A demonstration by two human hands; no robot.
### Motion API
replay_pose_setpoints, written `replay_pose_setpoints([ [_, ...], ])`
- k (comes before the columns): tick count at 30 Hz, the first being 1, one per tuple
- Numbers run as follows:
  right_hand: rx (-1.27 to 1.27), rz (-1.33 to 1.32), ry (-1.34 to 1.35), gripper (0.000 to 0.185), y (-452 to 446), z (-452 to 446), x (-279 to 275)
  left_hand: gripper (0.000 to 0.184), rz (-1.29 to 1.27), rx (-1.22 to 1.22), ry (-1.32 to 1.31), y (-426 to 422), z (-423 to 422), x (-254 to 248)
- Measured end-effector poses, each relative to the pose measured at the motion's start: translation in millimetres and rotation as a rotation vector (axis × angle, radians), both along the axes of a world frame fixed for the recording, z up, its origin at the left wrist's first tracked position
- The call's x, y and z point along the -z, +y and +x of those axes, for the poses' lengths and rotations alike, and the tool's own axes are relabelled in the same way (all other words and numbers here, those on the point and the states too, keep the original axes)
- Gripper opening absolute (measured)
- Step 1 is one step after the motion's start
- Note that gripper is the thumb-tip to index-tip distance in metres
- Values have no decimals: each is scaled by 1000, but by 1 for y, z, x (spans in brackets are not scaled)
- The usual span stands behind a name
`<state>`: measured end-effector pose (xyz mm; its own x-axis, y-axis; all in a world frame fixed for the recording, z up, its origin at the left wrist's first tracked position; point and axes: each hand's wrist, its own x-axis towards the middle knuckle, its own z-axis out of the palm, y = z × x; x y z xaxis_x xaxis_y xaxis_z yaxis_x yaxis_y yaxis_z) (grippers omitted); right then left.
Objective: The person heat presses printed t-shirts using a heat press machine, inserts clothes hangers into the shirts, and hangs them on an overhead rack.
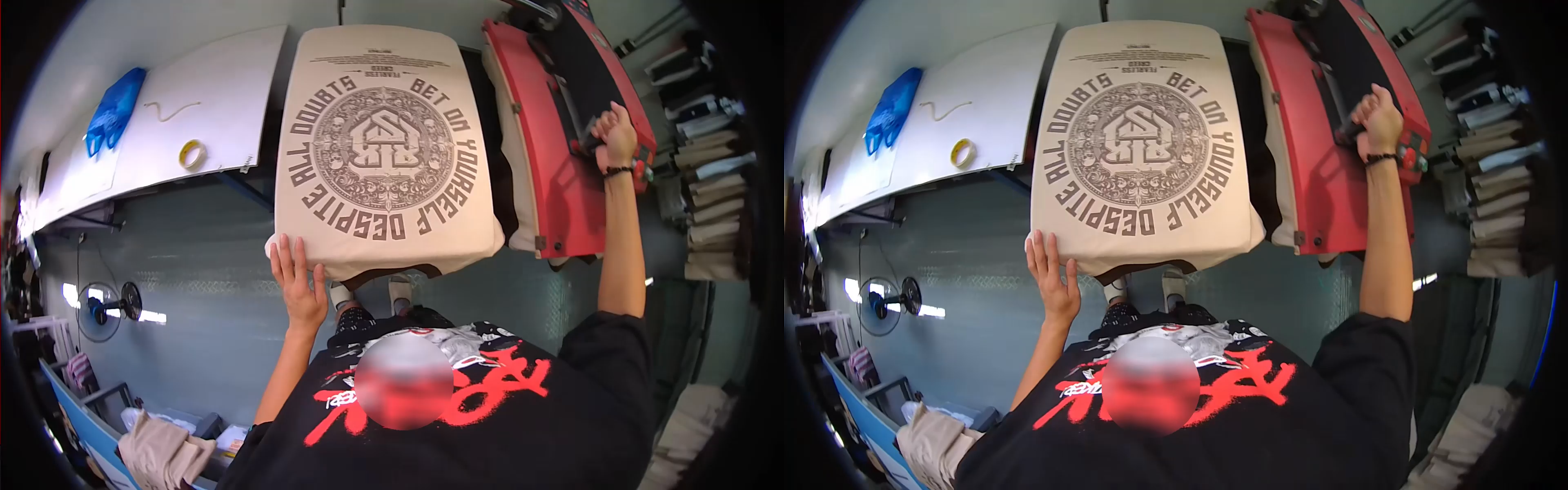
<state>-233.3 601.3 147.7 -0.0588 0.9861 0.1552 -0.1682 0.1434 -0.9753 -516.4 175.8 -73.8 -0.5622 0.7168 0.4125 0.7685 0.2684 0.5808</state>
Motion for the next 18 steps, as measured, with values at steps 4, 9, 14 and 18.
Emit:
replay_pose_setpoints([
  [4,2,7,22,37,-19,-32,-1,54,0,66,-37,-5,-8,-2],
  [9,-337,29,33,26,-35,-37,4,51,34,112,-56,-18,-27,-16],
  [14,72,508,-302,43,-181,-21,9,36,173,86,-10,-23,-40,-42],
  [18,243,704,-637,34,-284,18,64,29,340,205,14,6,-26,-82],
])
